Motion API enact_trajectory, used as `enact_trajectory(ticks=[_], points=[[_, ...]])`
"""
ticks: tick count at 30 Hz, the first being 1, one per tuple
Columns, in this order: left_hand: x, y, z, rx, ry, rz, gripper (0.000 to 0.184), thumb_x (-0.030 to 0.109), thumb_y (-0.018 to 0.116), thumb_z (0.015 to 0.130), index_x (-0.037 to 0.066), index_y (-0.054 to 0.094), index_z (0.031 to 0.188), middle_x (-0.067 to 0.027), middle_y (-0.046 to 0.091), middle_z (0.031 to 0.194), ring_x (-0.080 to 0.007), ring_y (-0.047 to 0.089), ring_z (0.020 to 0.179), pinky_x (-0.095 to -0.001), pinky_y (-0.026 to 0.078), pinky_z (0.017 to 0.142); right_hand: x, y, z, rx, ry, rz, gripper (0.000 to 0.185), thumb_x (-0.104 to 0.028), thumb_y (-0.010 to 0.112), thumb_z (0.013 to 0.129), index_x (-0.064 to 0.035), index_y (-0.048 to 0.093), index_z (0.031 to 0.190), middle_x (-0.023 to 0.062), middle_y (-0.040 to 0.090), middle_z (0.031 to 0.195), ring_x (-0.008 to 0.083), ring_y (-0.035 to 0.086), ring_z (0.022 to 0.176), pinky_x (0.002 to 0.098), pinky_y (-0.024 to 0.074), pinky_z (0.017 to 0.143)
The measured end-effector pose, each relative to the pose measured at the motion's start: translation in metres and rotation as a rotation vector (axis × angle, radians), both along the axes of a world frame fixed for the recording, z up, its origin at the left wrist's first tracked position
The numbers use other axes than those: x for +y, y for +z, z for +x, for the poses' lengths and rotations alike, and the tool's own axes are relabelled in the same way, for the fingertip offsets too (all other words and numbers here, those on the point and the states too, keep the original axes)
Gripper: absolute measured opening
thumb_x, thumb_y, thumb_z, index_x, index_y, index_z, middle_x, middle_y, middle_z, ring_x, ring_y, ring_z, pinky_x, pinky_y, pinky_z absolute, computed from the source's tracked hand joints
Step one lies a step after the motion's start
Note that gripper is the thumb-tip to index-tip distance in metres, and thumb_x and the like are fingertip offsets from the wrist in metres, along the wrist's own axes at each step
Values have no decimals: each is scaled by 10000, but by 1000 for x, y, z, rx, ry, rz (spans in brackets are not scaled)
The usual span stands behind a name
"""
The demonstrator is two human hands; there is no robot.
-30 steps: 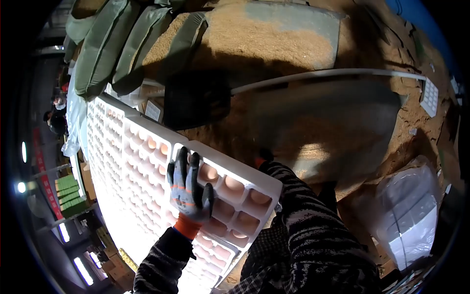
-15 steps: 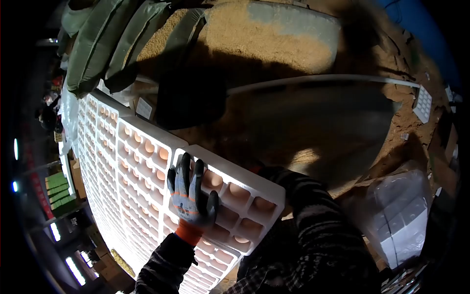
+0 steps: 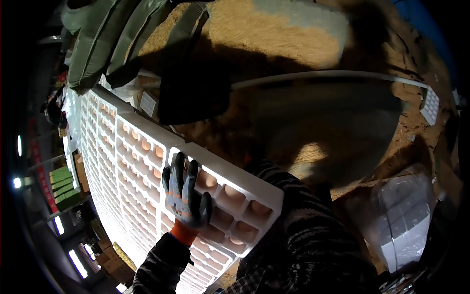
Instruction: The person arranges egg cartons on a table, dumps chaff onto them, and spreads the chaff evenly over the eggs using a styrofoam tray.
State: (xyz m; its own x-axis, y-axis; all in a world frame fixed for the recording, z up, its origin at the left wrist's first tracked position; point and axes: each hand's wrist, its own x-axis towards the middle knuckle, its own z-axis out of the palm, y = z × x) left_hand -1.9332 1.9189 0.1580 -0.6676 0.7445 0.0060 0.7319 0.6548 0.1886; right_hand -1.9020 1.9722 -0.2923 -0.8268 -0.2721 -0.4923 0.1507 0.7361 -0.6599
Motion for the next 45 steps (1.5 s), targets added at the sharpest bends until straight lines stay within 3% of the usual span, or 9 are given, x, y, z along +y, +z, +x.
enact_trajectory(ticks=[9, 15, 21, 23, 26, 32, 40, 42, 45], points=[[4, 6, 3, 11, -29, 68, 542, 308, 428, 965, 10, 418, 1418, -226, 401, 1457, -438, 347, 1358, -531, 245, 1113, 133, 109, 162, -36, 134, 200, 392, -193, 472, 944, -60, 529, 1308, 167, 678, 854, 318, 645, 742, 448, 506, 661], [-4, -12, -1, 112, -105, 49, 496, 340, 334, 1013, 24, 440, 1380, -203, 414, 1460, -405, 328, 1384, -531, 207, 1128, 220, 83, 303, 105, -345, 200, 403, -289, 400, 988, -41, 556, 1265, 145, 689, 908, 307, 656, 813, 472, 497, 716], [-19, -23, 0, -4, -25, 86, 589, 463, 275, 1013, 54, 407, 1417, -185, 356, 1500, -366, 286, 1412, -495, 198, 1140, 369, 64, 410, 106, -437, 1087, 313, -280, 444, 995, -40, 622, 1088, 134, 649, 1043, 245, 644, 930, 442, 532, 802], [-27, -32, -2, -97, 80, 157, 669, 548, 288, 988, 77, 356, 1457, -171, 322, 1519, -346, 263, 1420, -481, 222, 1135, 433, 74, 412, -283, -1330, 330, 285, -260, 459, 999, -45, 638, 1055, 110, 673, 899, 230, 667, 742, 376, 564, 627], [-19, -31, 6, -231, 264, 245, 806, 670, 269, 935, 91, 277, 1497, -175, 254, 1542, -342, 222, 1432, -484, 226, 1134, 507, 23, 431, -329, -1207, 466, 279, -233, 436, 1013, -36, 629, 1053, 106, 671, 796, 224, 648, 594, 318, 523, 468], [-19, -28, 4, -123, 206, 131, 777, 633, 265, 954, 58, 295, 1476, -180, 265, 1534, -353, 219, 1429, -483, 184, 1151, 427, 0, 370, -356, -874, 631, 286, -178, 423, 978, -32, 610, 1139, 169, 655, 998, 321, 619, 893, 427, 504, 753], [-6, -28, 13, -536, 810, 518, 598, 311, 417, 984, 99, 236, 1513, -44, 306, 1513, -200, 360, 1320, -340, 338, 1039, 294, 84, 320, 62, -983, -71, 245, -156, 486, 944, -16, 638, 1074, 221, 637, 991, 367, 597, 916, 422, 480, 836], [-6, -23, 8, -289, 538, 232, 543, 275, 398, 979, 63, 320, 1473, -102, 332, 1510, -260, 356, 1343, -391, 309, 1079, 297, 131, 288, 139, -1023, -281, 147, -89, 559, 925, -12, 658, 1003, 156, 656, 868, 295, 618, 752, 356, 510, 710], [-3, -16, 1, 80, 125, -97, 541, 305, 376, 969, 24, 391, 1431, -180, 343, 1506, -360, 318, 1386, -448, 249, 1136, 268, 163, 244, 172, -1260, -970, 173, 13, 518, 943, 56, 594, 1092, 104, 647, 1018, 199, 629, 973, 284, 507, 899]])
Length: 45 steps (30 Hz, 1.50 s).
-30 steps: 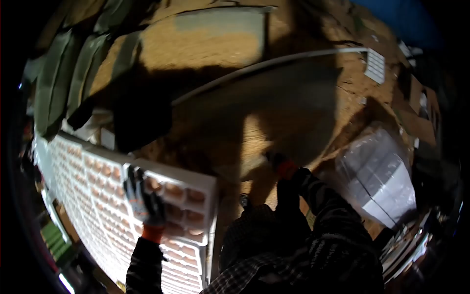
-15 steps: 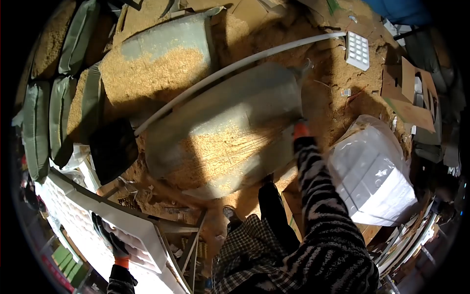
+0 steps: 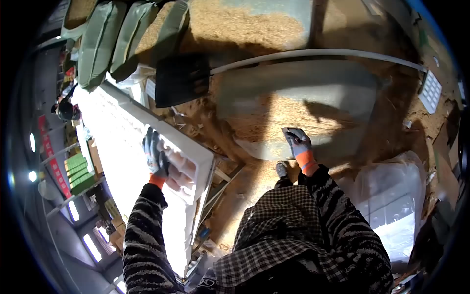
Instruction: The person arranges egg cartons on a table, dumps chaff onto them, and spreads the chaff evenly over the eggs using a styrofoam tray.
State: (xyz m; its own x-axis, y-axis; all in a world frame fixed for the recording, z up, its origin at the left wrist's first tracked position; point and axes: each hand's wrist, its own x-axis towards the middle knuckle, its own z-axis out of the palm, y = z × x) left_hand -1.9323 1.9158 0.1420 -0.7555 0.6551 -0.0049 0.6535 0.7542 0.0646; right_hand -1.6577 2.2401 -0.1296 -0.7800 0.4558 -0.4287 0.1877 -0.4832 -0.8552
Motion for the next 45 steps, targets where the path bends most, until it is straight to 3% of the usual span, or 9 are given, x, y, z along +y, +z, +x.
enact_trajectory(ticks=[3, 5, 16, 21, 35, 39, 42, 44, 45], points=[[8, 6, 2, -11, -85, 29, 556, 355, 359, 975, 30, 402, 1424, -191, 345, 1503, -382, 323, 1383, -455, 247, 1135, -23, 68, -57, 363, -158, -458, 311, 27, 581, 900, -12, 601, 1207, 26, 650, 955, 97, 595, 815, 227, 505, 775], [8, 5, 3, 14, -95, 10, 563, 380, 296, 974, 37, 429, 1400, -195, 350, 1495, -403, 297, 1388, -491, 226, 1128, -32, 125, -91, 113, -153, -374, 388, 13, 562, 919, -24, 545, 1305, 28, 649, 1018, 98, 605, 874, 234, 507, 816], [10, 9, 5, -64, 10, 53, 536, 341, 343, 969, 47, 424, 1410, -194, 360, 1493, -412, 321, 1375, -494, 214, 1139, -94, 132, -142, 188, -206, -412, 327, -3, 572, 913, -12, 588, 1240, 52, 648, 1146, 110, 613, 984, 245, 487, 872], [11, 16, 5, -19, -77, 85, 532, 283, 407, 927, 45, 436, 1402, -201, 361, 1489, -402, 320, 1379, -492, 207, 1150, -131, 128, -133, 220, 30, 113, 260, -52, 578, 908, 4, 611, 1160, 73, 677, 1046, 137, 629, 930, 259, 488, 840], [0, 23, 7, -7, -81, 202, 532, 255, 525, 859, 77, 488, 1359, -202, 380, 1466, -401, 331, 1357, -492, 220, 1140, -77, 126, -149, 72, 940, 267, 308, -151, 637, 889, -17, 657, 1166, 80, 688, 1107, 150, 616, 989, 310, 480, 886], [-3, 24, 9, 8, -72, 211, 548, 223, 534, 876, 90, 443, 1400, -188, 375, 1476, -398, 351, 1339, -483, 241, 1137, -63, 102, -156, 133, 802, -195, 320, -133, 588, 937, -18, 616, 1234, 107, 632, 1248, 181, 575, 1130, 338, 448, 976], [-6, 22, 11, -44, -32, 192, 556, 274, 539, 872, 85, 454, 1387, -192, 368, 1478, -386, 352, 1342, -485, 220, 1148, -35, 76, -177, 98, 709, 245, 370, -210, 656, 886, -31, 631, 1210, 136, 647, 1211, 235, 595, 1120, 357, 454, 981], [-5, 24, 9, -64, -33, 192, 570, 296, 538, 873, 87, 447, 1396, -189, 358, 1486, -384, 343, 1350, -481, 213, 1153, -26, 78, -188, -79, 679, 1223, 584, -345, 737, 778, -50, 588, 1259, 156, 612, 1249, 297, 592, 1121, 390, 456, 983], [-4, 27, 10, -59, -13, 196, 570, 296, 538, 873, 87, 447, 1396, -189, 358, 1486, -384, 343, 1350, -481, 213, 1153, -22, 57, -194, -65, 695, 1229, 584, -345, 737, 778, -50, 588, 1259, 156, 612, 1249, 297, 592, 1121, 390, 456, 983]])
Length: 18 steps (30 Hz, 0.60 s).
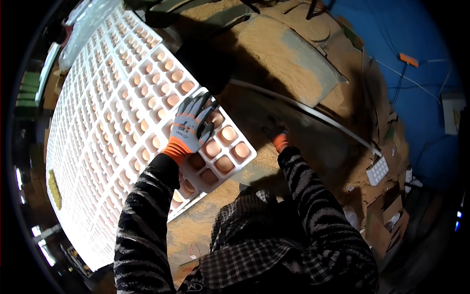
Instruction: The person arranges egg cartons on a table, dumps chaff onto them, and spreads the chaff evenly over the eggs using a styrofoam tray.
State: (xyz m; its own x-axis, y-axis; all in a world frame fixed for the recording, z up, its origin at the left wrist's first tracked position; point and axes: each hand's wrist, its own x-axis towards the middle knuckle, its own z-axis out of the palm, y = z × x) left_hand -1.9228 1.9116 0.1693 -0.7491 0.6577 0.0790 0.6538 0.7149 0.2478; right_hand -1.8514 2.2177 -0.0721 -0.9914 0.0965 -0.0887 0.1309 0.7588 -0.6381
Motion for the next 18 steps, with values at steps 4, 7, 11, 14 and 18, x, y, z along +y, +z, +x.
enact_trajectory(ticks=[4, 7, 11, 14, 18], points=[[-3, -6, 0, -8, 34, -33, 584, 362, 517, 894, 141, 426, 1428, -162, 340, 1507, -365, 342, 1358, -470, 192, 1161, 3, -42, -23, 95, 29, 403, 802, -458, 753, 683, -73, 496, 1338, 166, 515, 1344, 333, 571, 1124, 423, 456, 972], [0, -1, 0, -34, 16, -14, 585, 344, 513, 894, 141, 423, 1435, -169, 335, 1511, -374, 339, 1360, -480, 203, 1156, 11, -44, -34, -40, 77, 522, 728, -467, 724, 710, -86, 521, 1296, 173, 528, 1316, 332, 579, 1105, 436, 460, 958], [5, 4, -1, -43, -14, -18, 576, 307, 467, 904, 132, 411, 1450, -191, 301, 1528, -391, 302, 1387, -485, 170, 1169, 55, -137, -46, 47, 233, 378, 442, -396, 632, 807, -90, 626, 1127, 216, 641, 1104, 361, 616, 1021, 464, 479, 914], [8, -1, 7, 29, 87, -309, 593, 268, 528, 892, 124, 394, 1452, -168, 339, 1510, -385, 343, 1358, -481, 236, 1148, 94, -107, -89, -383, 206, 336, 322, -295, 499, 917, -91, 608, 1142, 243, 621, 1125, 354, 573, 1127, 474, 463, 934], [85, 57, 48, 219, 254, -304, 559, 92, 565, 861, 70, 440, 1405, -180, 387, 1478, -387, 359, 1359, -475, 280, 1130, 231, -72, -96, -219, 196, 319, 345, -201, 461, 925, -86, 569, 1232, 226, 631, 1174, 386, 614, 1075, 464, 500, 894]])
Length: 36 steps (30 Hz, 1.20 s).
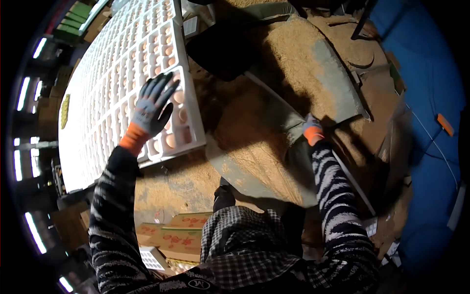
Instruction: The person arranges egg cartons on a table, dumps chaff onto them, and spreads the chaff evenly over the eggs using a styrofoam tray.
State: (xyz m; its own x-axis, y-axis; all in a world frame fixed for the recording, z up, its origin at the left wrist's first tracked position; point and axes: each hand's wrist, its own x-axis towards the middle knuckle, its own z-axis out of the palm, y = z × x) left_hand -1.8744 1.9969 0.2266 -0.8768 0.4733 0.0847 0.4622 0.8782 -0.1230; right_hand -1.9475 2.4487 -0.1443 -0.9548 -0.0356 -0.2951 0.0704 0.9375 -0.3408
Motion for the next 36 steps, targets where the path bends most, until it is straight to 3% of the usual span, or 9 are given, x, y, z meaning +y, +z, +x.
enact_trajectory(ticks=[4, 13, 17, 22, 24, 27, 31, 33, 36], points=[[116, -4, 85, 149, 185, 350, 562, 35, 687, 750, -3, 530, 1289, -199, 518, 1329, -367, 467, 1269, -447, 376, 1063, 79, -16, -19, -21, 209, 116, 418, -144, 480, 866, -44, 544, 1267, 231, 648, 1137, 387, 621, 1054, 465, 490, 905], [253, -271, 197, -610, 589, 630, 643, 317, 647, 843, 110, 426, 1411, -182, 476, 1377, -373, 425, 1283, -468, 330, 1081, 116, -64, -76, -122, 47, 272, 262, -175, 489, 907, -76, 616, 1114, 169, 672, 1094, 350, 641, 1026, 441, 514, 857], [315, -351, 182, -498, 632, 584, 861, 458, 738, 737, 86, 383, 1428, -247, 327, 1473, -461, 313, 1339, -521, 279, 1096, 118, -46, -77, 394, 115, -185, 332, -84, 565, 808, -55, 608, 1136, 169, 614, 1204, 338, 559, 1140, 373, 438, 988], [436, -356, 154, -409, 798, 786, 1009, 529, 742, 681, 65, 317, 1470, -335, 255, 1461, -486, 190, 1397, -541, 149, 1152, 34, 19, 8, 301, 1068, -285, 514, -115, 576, 791, -83, 540, 1303, 154, 538, 1327, 317, 429, 1296, 389, 321, 1112], [446, -337, 148, -820, 471, 524, 934, 547, 674, 743, 81, 320, 1471, -315, 262, 1479, -480, 178, 1407, -578, 118, 1149, 40, 4, 18, 10, 1268, -193, 538, -151, 565, 830, -93, 490, 1360, 141, 511, 1370, 312, 433, 1304, 388, 327, 1113], [448, -329, 147, -728, 261, 589, 828, 537, 616, 796, 139, 340, 1468, -237, 283, 1506, -442, 203, 1410, -575, 109, 1157, 92, -63, -17, -250, 612, 73, 524, -195, 528, 890, -93, 452, 1399, 175, 436, 1438, 346, 440, 1302, 403, 358, 1093], [390, -333, 119, -514, 473, 716, 778, 432, 656, 782, 162, 369, 1454, -219, 310, 1489, -449, 296, 1358, -565, 228, 1122, 107, -90, -30, -249, 851, 267, 482, -234, 515, 888, -73, 504, 1342, 188, 461, 1419, 331, 463, 1289, 407, 386, 1069], [323, -325, 79, -278, 531, 836, 680, 345, 670, 788, 131, 451, 1396, -222, 398, 1425, -431, 358, 1311, -525, 282, 1104, 89, -98, -40, -388, 603, 372, 409, -248, 514, 891, -77, 589, 1254, 202, 575, 1288, 345, 560, 1179, 426, 448, 997], [221, -345, 10, 195, 714, 650, 712, 357, 664, 817, 101, 413, 1433, -236, 374, 1460, -456, 347, 1329, -514, 285, 1100, 27, -33, -50, -313, 587, 335, 347, -257, 512, 893, -81, 652, 1158, 203, 662, 1110, 378, 633, 1022, 451, 493, 915]])
